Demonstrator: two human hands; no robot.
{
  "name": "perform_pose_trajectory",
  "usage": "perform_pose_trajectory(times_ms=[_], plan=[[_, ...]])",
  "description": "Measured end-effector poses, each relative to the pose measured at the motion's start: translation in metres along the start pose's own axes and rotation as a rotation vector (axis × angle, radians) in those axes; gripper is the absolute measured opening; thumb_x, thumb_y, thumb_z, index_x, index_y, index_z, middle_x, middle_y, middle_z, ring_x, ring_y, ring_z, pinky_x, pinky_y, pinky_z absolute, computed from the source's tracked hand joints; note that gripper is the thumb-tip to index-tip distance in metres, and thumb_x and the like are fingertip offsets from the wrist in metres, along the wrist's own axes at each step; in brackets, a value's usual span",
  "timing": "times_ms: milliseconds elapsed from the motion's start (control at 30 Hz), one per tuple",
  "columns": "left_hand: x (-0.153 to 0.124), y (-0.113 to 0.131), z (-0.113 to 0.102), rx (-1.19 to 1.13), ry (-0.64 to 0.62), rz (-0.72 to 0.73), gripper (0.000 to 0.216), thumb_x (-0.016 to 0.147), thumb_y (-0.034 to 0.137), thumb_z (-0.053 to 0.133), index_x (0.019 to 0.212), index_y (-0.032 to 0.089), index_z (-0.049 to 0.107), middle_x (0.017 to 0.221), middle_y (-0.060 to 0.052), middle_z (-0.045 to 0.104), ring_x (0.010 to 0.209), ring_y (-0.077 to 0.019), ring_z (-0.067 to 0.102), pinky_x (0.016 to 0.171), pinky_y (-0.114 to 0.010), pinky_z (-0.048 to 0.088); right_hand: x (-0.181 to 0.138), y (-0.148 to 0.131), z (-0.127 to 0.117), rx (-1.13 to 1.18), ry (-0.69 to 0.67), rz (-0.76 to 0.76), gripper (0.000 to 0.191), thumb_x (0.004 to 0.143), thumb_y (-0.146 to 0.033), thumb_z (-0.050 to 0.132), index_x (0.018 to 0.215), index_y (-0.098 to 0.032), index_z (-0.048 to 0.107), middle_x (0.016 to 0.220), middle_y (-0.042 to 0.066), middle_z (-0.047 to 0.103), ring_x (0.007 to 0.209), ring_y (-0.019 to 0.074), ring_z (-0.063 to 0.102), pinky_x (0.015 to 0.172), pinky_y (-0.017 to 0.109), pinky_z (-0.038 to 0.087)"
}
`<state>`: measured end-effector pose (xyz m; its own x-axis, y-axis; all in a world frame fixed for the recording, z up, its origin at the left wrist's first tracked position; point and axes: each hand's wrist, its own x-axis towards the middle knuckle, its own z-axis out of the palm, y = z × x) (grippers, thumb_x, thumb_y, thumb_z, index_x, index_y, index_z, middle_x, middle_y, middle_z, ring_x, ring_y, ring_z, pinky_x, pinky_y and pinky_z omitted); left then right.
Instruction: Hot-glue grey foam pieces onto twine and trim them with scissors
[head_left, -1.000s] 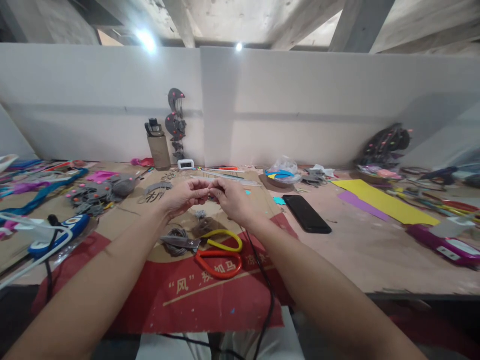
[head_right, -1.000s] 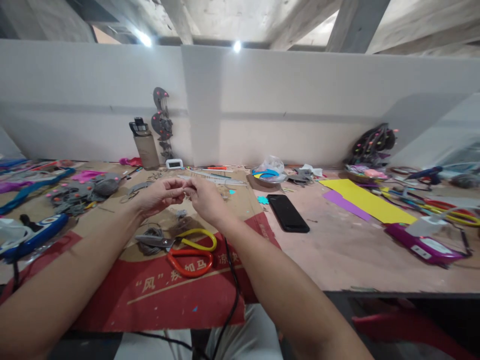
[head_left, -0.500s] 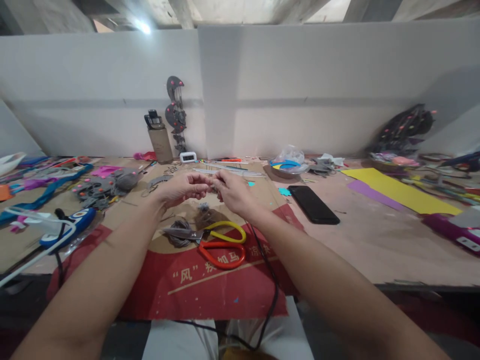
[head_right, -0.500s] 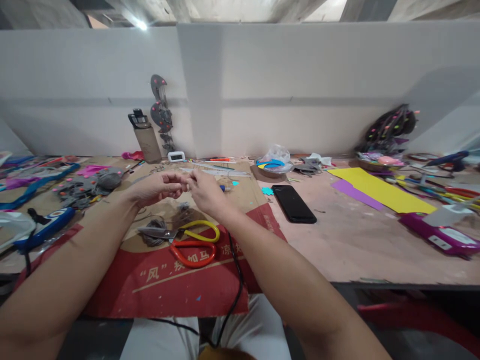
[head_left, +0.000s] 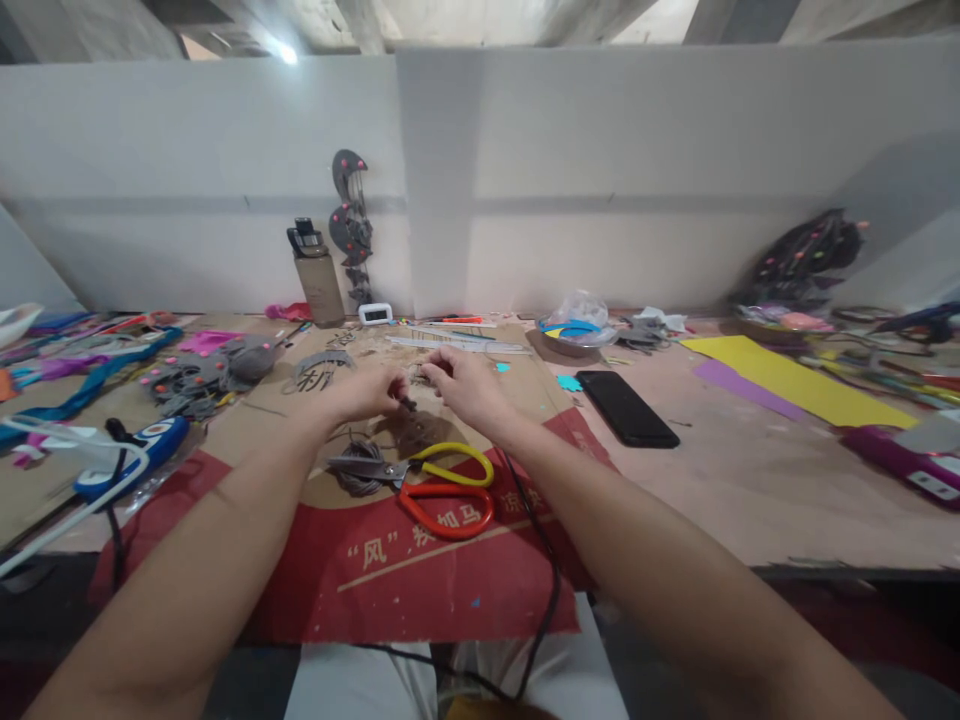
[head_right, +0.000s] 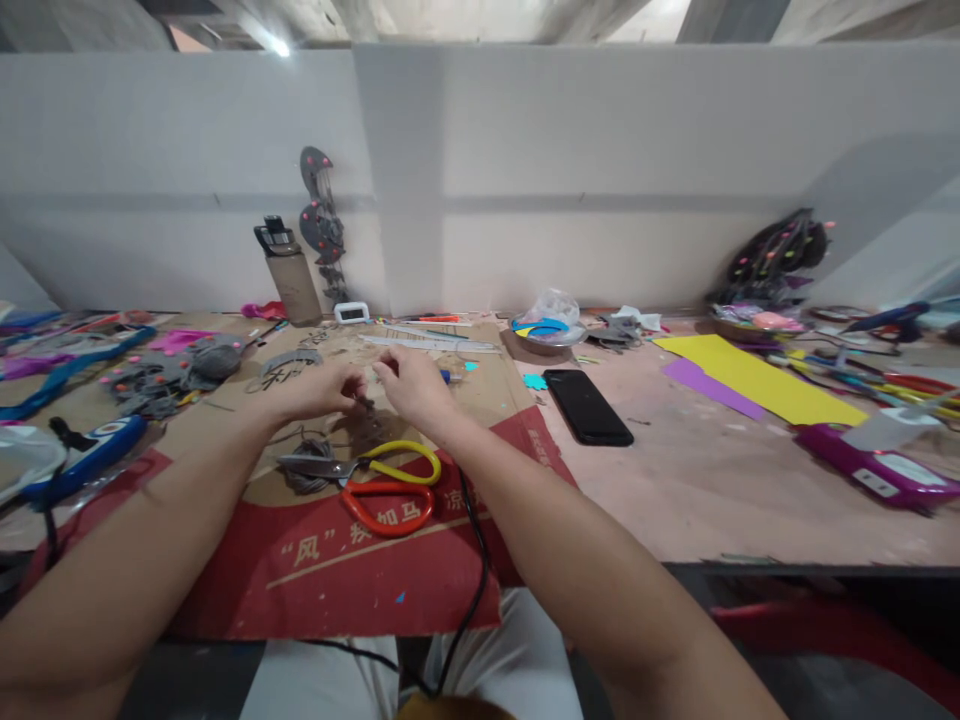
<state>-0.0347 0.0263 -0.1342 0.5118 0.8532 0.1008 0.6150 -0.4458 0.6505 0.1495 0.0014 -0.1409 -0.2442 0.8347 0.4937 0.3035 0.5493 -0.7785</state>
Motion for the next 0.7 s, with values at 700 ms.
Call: perform_pose_trajectory(times_ms=[700], plan=[[-0.008, 0.039, -0.001, -0.377, 0.243, 0.038, 0.02, 0.07, 0.033, 0.066, 0.079, 0.015, 0.062, 0.064, -0.001, 0.057, 0.056, -0.0106, 0.05, 0.056, -0.024, 0.039, -0.008, -0.011, -0.009, -0.58, 0.151, -0.255, 0.013, 0.087, -0.023, 0.047, 0.087, -0.019, 0.059, 0.093, 0.009, 0.057, 0.089, 0.0217, 0.05, 0.076, 0.034, 0.038]])
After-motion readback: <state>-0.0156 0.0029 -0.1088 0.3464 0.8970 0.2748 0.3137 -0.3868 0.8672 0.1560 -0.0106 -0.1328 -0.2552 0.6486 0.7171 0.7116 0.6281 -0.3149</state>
